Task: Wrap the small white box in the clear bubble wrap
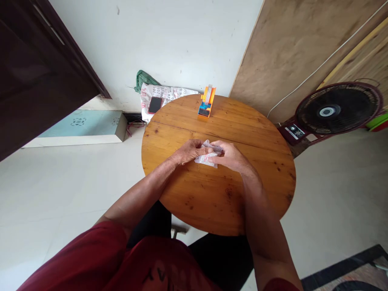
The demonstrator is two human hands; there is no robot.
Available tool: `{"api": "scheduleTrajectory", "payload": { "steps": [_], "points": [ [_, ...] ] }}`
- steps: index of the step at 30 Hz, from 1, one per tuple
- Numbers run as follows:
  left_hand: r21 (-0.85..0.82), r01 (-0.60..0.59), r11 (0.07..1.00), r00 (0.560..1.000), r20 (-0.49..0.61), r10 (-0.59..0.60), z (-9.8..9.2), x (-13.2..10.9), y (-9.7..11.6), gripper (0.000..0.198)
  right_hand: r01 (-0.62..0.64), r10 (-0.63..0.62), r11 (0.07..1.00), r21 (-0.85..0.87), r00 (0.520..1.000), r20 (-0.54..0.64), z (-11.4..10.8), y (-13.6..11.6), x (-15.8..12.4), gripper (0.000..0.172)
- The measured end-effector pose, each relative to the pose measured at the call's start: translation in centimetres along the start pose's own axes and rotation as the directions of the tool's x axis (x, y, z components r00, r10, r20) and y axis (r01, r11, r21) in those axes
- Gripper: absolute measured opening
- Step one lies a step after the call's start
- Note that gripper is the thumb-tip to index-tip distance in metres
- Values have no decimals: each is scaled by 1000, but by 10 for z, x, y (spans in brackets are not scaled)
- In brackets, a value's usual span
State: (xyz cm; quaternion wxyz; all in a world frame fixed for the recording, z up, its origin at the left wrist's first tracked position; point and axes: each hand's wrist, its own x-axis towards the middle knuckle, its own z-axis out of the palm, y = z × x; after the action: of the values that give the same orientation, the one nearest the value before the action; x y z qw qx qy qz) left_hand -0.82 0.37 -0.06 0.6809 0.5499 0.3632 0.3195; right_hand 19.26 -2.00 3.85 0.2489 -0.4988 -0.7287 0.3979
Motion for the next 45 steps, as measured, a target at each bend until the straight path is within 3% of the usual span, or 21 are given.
{"api": "scheduleTrajectory", "payload": {
  "steps": [7, 12, 15, 22, 27, 34, 40, 45],
  "points": [
    [-328, 59, 943, 991, 130, -17, 7, -2, 5, 72, -35, 30, 979, 203, 999, 26, -12, 0, -1, 38],
    [-335, 105, 936, 968, 251, -19, 9, -4, 7, 62, -52, 43, 956, 289, 998, 36, -11, -2, -3, 53],
    [-352, 116, 929, 972, 233, -33, 9, -5, 9, 58, -40, 45, 947, 319, 999, -10, -13, 2, -5, 55],
    [-373, 148, 916, 968, 246, -57, 8, -7, 12, 54, 12, -5, 973, 232, 999, -32, -24, 1, -8, 38],
    [-355, 152, 923, 964, 261, -58, 10, -9, 14, 56, 49, -39, 976, 212, 998, -52, -17, 0, -5, 27],
    [-263, 169, 950, 964, 243, -104, 12, -7, 9, 47, 23, 32, 961, 276, 981, -190, -3, 5, 1, 16],
    [-297, 239, 924, 960, 216, -178, 13, -6, 8, 44, 57, -36, 990, 129, 987, -157, -5, -4, -3, 18],
    [-318, 191, 929, 970, 206, -129, 14, -6, 8, 48, 83, -66, 993, 89, 982, -178, -13, -10, -8, 19]
  ]
}}
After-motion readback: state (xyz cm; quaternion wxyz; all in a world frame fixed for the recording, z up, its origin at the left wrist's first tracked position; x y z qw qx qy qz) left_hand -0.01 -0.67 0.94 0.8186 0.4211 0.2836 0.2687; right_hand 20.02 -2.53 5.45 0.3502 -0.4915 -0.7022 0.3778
